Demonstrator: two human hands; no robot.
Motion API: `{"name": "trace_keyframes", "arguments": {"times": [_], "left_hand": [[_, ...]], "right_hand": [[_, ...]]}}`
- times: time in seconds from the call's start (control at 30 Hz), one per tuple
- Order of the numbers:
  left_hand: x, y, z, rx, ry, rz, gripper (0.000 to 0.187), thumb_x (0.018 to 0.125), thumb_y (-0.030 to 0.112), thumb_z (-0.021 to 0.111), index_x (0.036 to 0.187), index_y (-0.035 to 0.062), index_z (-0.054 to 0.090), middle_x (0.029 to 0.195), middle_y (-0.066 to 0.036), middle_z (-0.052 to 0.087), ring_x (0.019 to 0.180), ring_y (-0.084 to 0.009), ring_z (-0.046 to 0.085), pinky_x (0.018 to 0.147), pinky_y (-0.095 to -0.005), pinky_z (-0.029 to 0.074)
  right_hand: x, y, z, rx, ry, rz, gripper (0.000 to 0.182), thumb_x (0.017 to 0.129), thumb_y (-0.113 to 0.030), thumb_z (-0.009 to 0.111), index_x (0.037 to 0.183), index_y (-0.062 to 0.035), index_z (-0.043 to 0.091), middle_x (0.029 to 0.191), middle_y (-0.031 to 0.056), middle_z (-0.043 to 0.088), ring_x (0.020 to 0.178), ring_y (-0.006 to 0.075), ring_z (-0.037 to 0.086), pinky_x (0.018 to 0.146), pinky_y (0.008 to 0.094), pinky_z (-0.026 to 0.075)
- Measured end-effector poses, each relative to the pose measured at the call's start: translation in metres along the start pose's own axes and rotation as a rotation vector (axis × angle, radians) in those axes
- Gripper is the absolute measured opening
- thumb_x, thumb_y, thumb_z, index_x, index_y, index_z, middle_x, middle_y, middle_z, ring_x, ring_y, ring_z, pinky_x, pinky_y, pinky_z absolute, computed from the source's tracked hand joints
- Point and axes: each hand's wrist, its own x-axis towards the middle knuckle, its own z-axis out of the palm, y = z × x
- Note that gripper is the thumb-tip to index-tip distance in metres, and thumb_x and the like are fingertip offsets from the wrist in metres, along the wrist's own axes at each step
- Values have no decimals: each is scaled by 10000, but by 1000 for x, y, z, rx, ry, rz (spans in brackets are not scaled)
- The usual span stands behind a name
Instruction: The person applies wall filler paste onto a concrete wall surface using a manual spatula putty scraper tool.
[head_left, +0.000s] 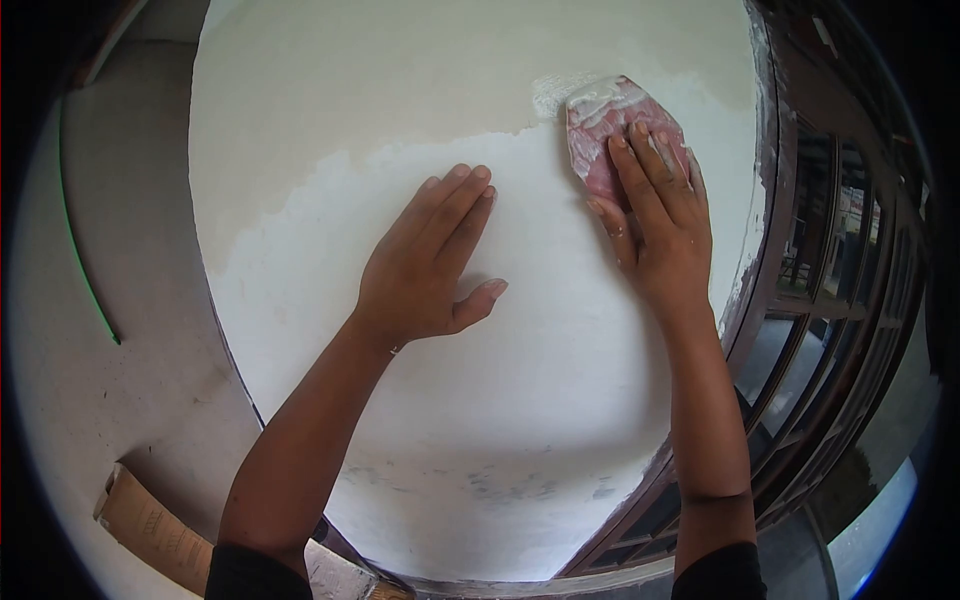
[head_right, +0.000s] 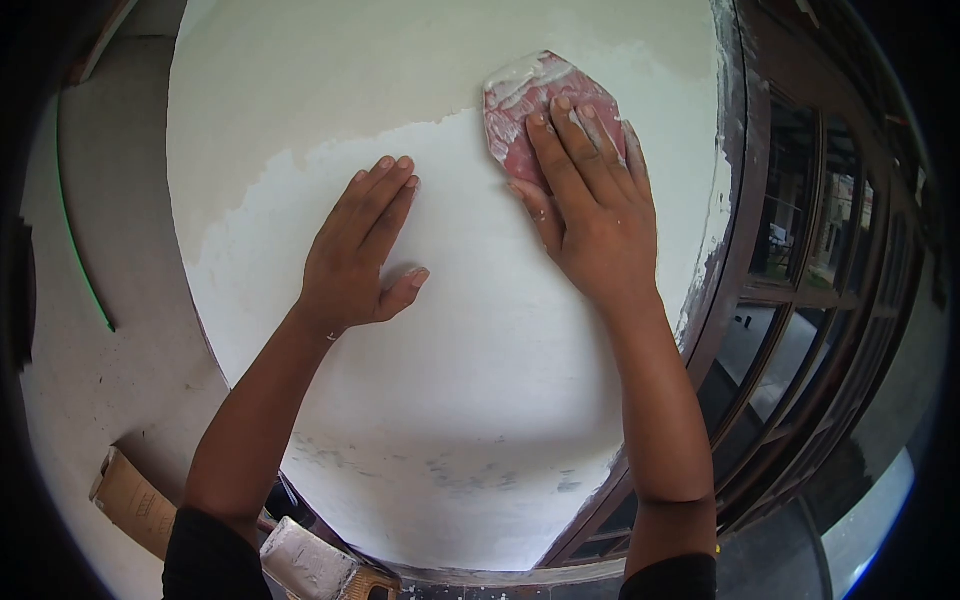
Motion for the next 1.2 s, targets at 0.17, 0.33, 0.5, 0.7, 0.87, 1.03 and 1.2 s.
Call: {"name": "trace_keyframes", "arguments": {"times": [0.17,0.33,0.5,0.7,0.87,1.03,1.2], "left_hand": [[1,0,-1,1,4,-9,652,885,370,595,1328,-106,546,1466,-203,496,1382,-356,468,1146,-484,384],[-1,1,0,24,-5,-13,652,879,370,598,1321,-108,551,1468,-202,494,1382,-355,468,1148,-484,385],[0,1,1,21,2,-12,650,875,370,600,1314,-107,558,1471,-200,493,1381,-357,468,1147,-485,386],[2,1,0,20,14,-5,650,875,367,600,1321,-104,555,1472,-202,490,1376,-362,471,1144,-485,388],[0,1,1,16,4,-10,640,860,334,614,1321,-106,553,1477,-204,484,1377,-362,471,1146,-480,388],[1,2,1,8,3,-12,640,856,326,617,1321,-108,550,1479,-203,481,1376,-363,472,1144,-486,389],[0,2,0,7,5,-8,640,853,323,618,1317,-112,550,1491,-202,469,1377,-365,470,1142,-497,389]], "right_hand": [[2,7,5,45,-16,-14,558,852,-336,771,1355,-144,624,1408,67,605,1295,256,575,1124,514,384],[-31,9,-9,-10,-69,-15,555,848,-343,773,1350,-152,632,1387,68,621,1299,253,573,1122,504,389],[4,8,-4,14,35,-40,552,853,-347,766,1350,-149,631,1383,70,625,1301,251,574,1120,501,391],[-3,5,-1,-25,-25,-25,526,866,-355,749,1336,-148,637,1350,65,644,1279,246,587,1113,501,400],[-26,11,-30,-40,40,-75,465,890,-347,726,1268,-86,657,1286,89,676,1198,293,618,1062,478,423],[18,11,-31,609,425,458,289,987,-211,668,1193,-14,618,1050,111,705,906,155,668,797,274,513],[48,34,-14,1110,228,823,314,957,-168,704,1168,36,593,881,80,689,686,85,617,587,231,478]]}}
